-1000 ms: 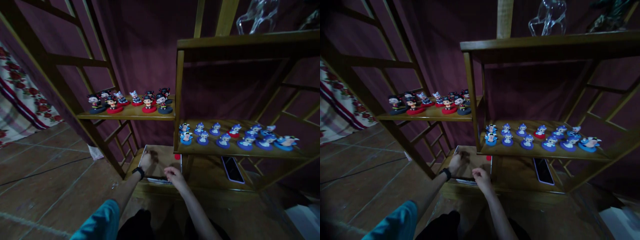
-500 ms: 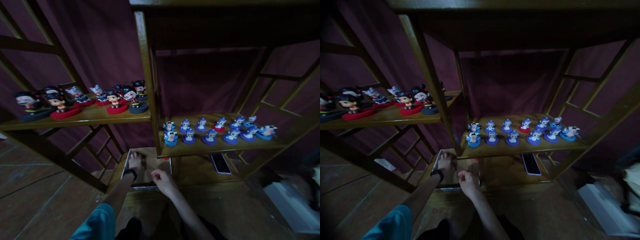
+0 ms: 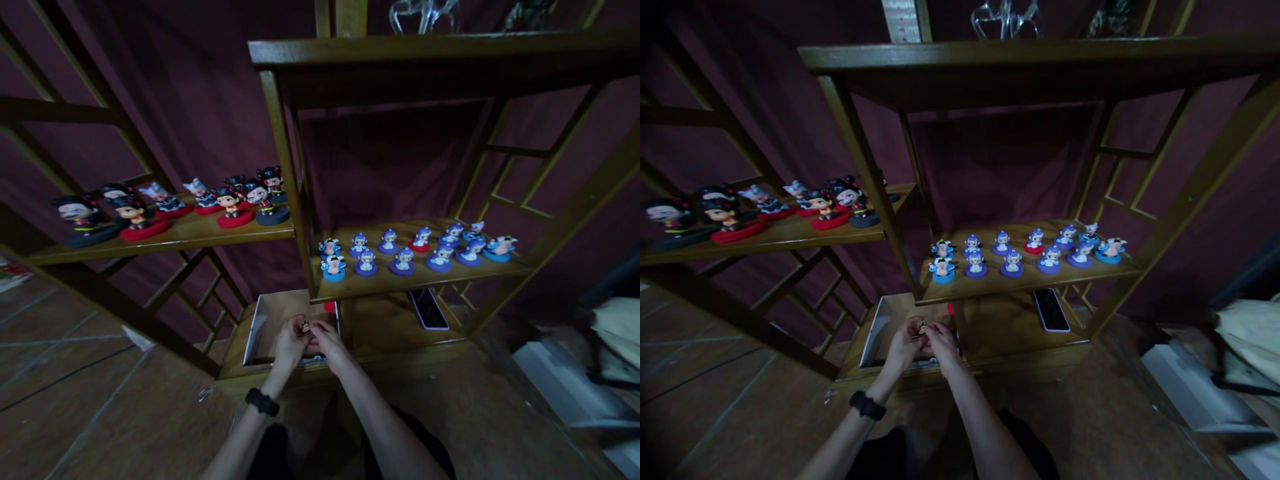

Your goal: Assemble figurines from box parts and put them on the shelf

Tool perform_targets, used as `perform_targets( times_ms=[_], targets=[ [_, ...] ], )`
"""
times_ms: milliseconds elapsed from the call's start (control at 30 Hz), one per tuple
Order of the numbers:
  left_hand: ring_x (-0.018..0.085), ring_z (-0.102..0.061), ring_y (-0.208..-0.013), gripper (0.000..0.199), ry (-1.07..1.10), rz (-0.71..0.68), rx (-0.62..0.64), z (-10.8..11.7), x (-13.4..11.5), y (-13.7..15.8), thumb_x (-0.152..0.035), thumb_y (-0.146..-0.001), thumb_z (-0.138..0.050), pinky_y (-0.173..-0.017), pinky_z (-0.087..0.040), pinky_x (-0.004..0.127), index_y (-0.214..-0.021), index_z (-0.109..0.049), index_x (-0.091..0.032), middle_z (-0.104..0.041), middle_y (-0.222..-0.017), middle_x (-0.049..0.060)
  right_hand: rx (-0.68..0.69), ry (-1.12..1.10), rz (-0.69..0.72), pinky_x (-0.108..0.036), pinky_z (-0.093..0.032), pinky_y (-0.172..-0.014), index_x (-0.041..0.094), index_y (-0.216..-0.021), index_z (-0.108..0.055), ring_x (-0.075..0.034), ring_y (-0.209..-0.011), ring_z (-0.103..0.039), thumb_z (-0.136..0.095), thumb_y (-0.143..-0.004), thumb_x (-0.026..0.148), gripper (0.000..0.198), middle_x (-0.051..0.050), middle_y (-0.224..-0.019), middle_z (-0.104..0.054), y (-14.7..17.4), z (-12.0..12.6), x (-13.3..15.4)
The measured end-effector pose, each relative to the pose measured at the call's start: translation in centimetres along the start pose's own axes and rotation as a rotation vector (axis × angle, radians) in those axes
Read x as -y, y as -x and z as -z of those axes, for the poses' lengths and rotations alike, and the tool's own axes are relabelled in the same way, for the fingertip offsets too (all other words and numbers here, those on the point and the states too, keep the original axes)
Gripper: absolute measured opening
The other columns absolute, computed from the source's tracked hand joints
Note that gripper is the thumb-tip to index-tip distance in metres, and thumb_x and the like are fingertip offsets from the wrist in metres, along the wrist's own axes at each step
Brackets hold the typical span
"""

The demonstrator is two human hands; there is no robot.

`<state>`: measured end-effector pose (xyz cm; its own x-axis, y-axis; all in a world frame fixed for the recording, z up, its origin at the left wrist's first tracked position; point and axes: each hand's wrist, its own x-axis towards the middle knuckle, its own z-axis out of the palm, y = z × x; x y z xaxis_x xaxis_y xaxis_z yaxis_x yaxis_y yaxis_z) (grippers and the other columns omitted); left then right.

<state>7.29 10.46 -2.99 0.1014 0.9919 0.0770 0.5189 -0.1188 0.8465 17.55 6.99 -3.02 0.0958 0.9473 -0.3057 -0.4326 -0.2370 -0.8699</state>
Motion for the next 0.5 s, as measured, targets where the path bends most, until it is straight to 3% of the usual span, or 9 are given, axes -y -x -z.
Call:
perform_targets(
  times_ms=[100, 233, 333, 400, 500],
  targets=[
    [0.015, -0.058, -0.075, 0.047, -0.046, -0.039, 0.022, -0.3, -0.3, 1.0, -0.011, -0.058, -0.060, -0.070, -0.047, 0.029, -0.105, -0.053, -0.016, -0.058, -0.081, 0.003, -0.025, -0.075, -0.022, -0.027, -0.048, -0.056, 0.018, -0.082, -0.057, -0.013, -0.061, -0.058, -0.065, -0.059, 0.033, 0.029, 0.000, -0.072, -0.062, 0.2, 0.0, -0.1],
    [0.015, -0.059, -0.075, 0.052, 0.175, -0.048, 0.190, 0.1, -0.5, 0.9, -0.018, -0.059, -0.062, -0.071, -0.047, 0.028, -0.110, -0.050, -0.016, -0.059, -0.084, 0.003, -0.120, -0.146, -0.088, -0.025, -0.048, -0.053, 0.019, -0.078, -0.056, -0.011, -0.055, -0.057, -0.064, -0.059, 0.024, 0.021, 0.002, -0.065, -0.061, 0.0, 0.7, -0.1],
    [0.015, -0.060, -0.074, 0.045, 0.299, 0.013, 0.220, 1.1, -0.4, -0.8, -0.026, -0.063, -0.061, -0.070, -0.047, 0.028, -0.106, -0.053, -0.014, -0.061, -0.079, 0.003, -0.157, -0.121, -0.195, -0.022, -0.045, -0.047, 0.016, -0.071, -0.057, -0.008, -0.046, -0.050, -0.060, -0.061, 0.023, 0.012, 0.001, -0.060, -0.059, 0.0, 0.9, 0.0],
    [0.016, -0.059, -0.074, 0.036, 0.271, 0.005, 0.157, 1.5, -0.5, -2.4, -0.025, -0.066, -0.058, -0.070, -0.046, 0.029, -0.100, -0.056, -0.013, -0.061, -0.076, 0.004, -0.146, -0.100, -0.265, -0.021, -0.043, -0.044, 0.015, -0.067, -0.057, -0.006, -0.042, -0.045, -0.058, -0.062, 0.023, 0.009, 0.000, -0.058, -0.058, 0.1, 0.7, 0.0],
    [0.017, -0.057, -0.077, 0.028, 0.159, -0.067, 0.199, 1.1, -1.2, -4.5, -0.022, -0.070, -0.057, -0.072, -0.046, 0.031, -0.096, -0.058, -0.013, -0.062, -0.082, 0.006, -0.101, -0.078, -0.297, -0.021, -0.044, -0.044, 0.016, -0.065, -0.055, -0.007, -0.042, -0.046, -0.054, -0.062, 0.023, 0.008, 0.001, -0.057, -0.056, 0.3, 0.1, -0.3]
  ],
)
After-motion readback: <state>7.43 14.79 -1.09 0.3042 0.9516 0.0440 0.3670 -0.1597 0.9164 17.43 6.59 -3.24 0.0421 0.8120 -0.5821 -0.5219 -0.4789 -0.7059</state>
